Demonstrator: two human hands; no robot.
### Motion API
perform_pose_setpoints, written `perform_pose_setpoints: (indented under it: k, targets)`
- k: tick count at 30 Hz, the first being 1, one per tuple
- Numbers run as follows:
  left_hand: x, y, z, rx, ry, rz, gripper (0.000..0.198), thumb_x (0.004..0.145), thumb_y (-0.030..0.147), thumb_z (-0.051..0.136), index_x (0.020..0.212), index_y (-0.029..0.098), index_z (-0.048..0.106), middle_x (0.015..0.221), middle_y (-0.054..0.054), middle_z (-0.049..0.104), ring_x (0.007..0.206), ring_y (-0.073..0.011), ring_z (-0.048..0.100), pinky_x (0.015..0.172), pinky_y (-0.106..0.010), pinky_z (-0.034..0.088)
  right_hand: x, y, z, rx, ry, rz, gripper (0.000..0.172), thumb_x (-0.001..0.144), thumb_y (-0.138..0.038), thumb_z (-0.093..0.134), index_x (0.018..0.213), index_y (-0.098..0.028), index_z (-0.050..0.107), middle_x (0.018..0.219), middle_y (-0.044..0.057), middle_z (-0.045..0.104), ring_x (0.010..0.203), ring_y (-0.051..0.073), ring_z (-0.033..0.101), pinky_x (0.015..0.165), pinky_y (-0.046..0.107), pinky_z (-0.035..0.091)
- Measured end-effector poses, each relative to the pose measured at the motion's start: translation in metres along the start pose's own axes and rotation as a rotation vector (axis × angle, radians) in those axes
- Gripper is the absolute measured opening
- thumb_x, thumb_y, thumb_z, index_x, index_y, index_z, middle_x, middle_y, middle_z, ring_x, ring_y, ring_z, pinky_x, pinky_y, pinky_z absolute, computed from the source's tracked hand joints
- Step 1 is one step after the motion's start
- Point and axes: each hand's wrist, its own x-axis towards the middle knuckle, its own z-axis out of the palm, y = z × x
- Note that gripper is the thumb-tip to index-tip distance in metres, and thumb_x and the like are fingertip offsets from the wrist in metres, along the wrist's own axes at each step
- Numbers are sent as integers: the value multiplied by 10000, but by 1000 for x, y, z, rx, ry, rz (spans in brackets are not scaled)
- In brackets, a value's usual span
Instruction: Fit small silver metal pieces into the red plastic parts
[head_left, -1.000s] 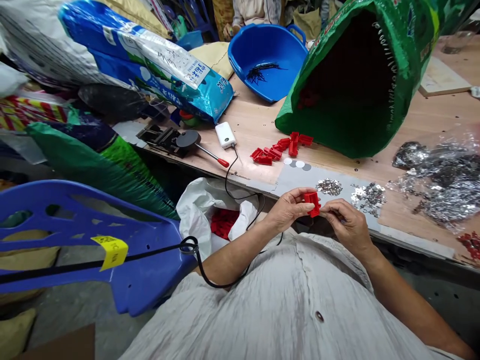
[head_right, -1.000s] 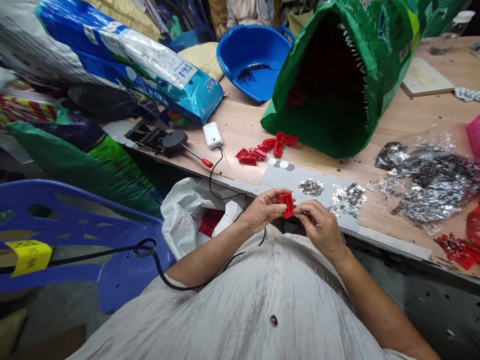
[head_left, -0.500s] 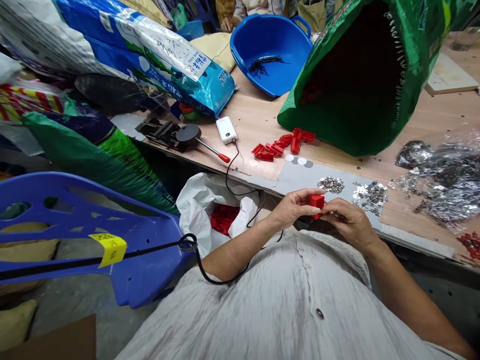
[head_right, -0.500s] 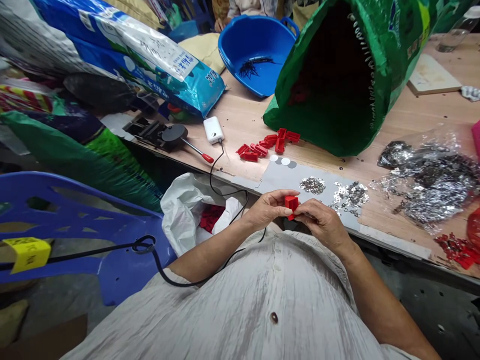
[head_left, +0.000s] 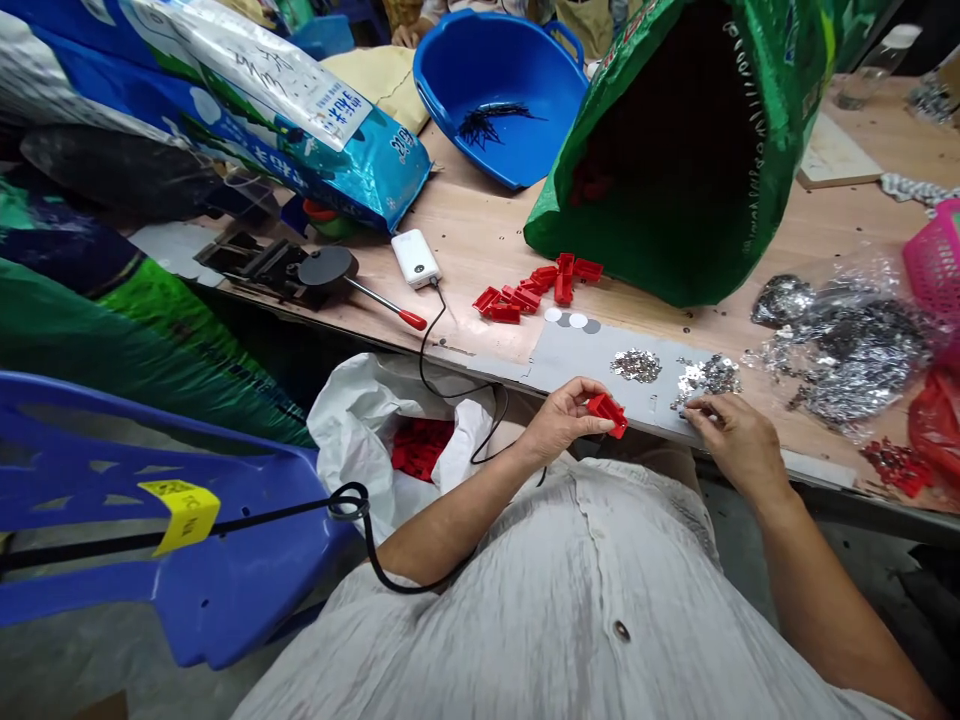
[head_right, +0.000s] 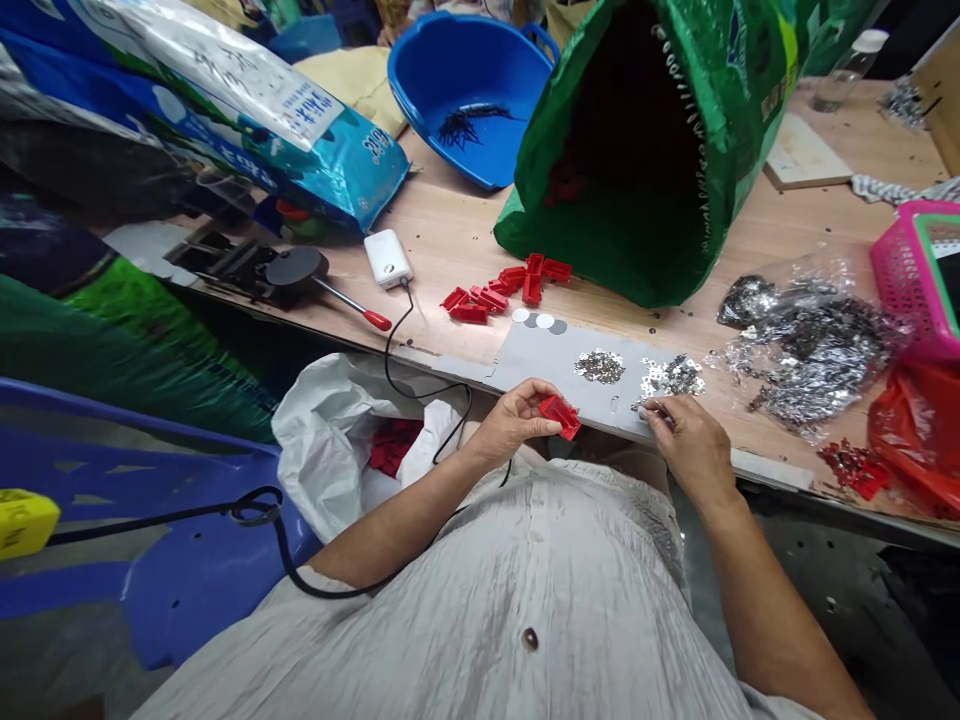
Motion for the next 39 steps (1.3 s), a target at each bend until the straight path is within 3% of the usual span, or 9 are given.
perform_pose_setpoints:
  k: [5, 11, 15, 20, 24, 28, 33, 36, 39]
  targets:
    - [-2, 0, -2, 38, 14, 83, 458, 590, 147, 862, 924, 155, 549, 961, -54, 727, 876, -158, 688, 805, -291, 529, 2, -14, 15, -165, 4, 58, 236, 882, -448, 580, 878, -239, 689, 913, 34, 697, 811, 201, 623, 614, 300, 391]
    - [-2, -3, -7, 71, 34, 121, 483, 598, 188, 869, 938, 163, 528, 1014, -72, 730, 872, -173, 705, 807, -317, 554, 5, -16, 13, -187, -25, 85, 180, 883, -394, 581, 881, -250, 688, 927, 19, 705, 804, 204, 626, 606, 297, 384]
    - [-2, -5, -7, 127, 60, 181, 465, 627, 204, 858, 941, 168, 517, 1086, -94, 725, 914, -178, 709, 872, -340, 542, 4, -16, 2, -110, 21, 55, 182, 891, -370, 563, 919, -237, 684, 968, 38, 712, 823, 212, 644, 654, 307, 425]
    - [-1, -10, -3, 242, 74, 290, 440, 687, 231, 827, 984, 170, 508, 1163, -133, 705, 975, -196, 706, 914, -362, 531, 4, -37, -9, 204, 7, 19, 178, 900, -377, 581, 967, -230, 655, 866, 10, 716, 649, 143, 613, 628, 265, 447]
    - [-3, -11, 2, 384, 89, 416, 414, 728, 241, 798, 1026, 174, 519, 1173, -135, 702, 1027, -202, 694, 932, -354, 533, 7, -64, -9, 335, -15, -79, 142, 900, -356, 600, 932, -228, 651, 709, -18, 655, 558, 116, 540, 551, 241, 414]
    - [-7, -7, 4, 538, 103, 501, 390, 772, 260, 758, 1094, 174, 556, 1177, -121, 698, 1050, -189, 686, 919, -308, 537, 12, -83, -4, 366, -18, -223, 87, 912, -298, 596, 919, -227, 644, 772, -2, 681, 589, 119, 575, 567, 245, 442]
    - [-10, -4, 5, 670, 118, 579, 355, 801, 280, 729, 1113, 184, 590, 1161, -89, 707, 1029, -171, 694, 1025, -347, 495, 17, -89, 2, 315, -24, -390, 66, 922, -224, 573, 957, -217, 629, 865, 33, 707, 765, 167, 665, 679, 284, 504]
    - [-11, -6, 4, 728, 129, 627, 333, 808, 273, 723, 1108, 196, 603, 1153, -71, 715, 1054, -176, 690, 1124, -405, 420, 17, -90, 5, 302, -39, -405, 69, 922, -196, 567, 956, -216, 624, 859, 34, 703, 769, 173, 668, 681, 295, 512]
    - [-11, -9, 4, 739, 145, 671, 321, 809, 264, 721, 1102, 198, 607, 1134, -67, 724, 1086, -187, 681, 1121, -420, 431, 17, -90, 8, 317, -29, -408, 76, 932, -189, 549, 952, -215, 618, 868, 42, 698, 783, 178, 668, 695, 307, 518]
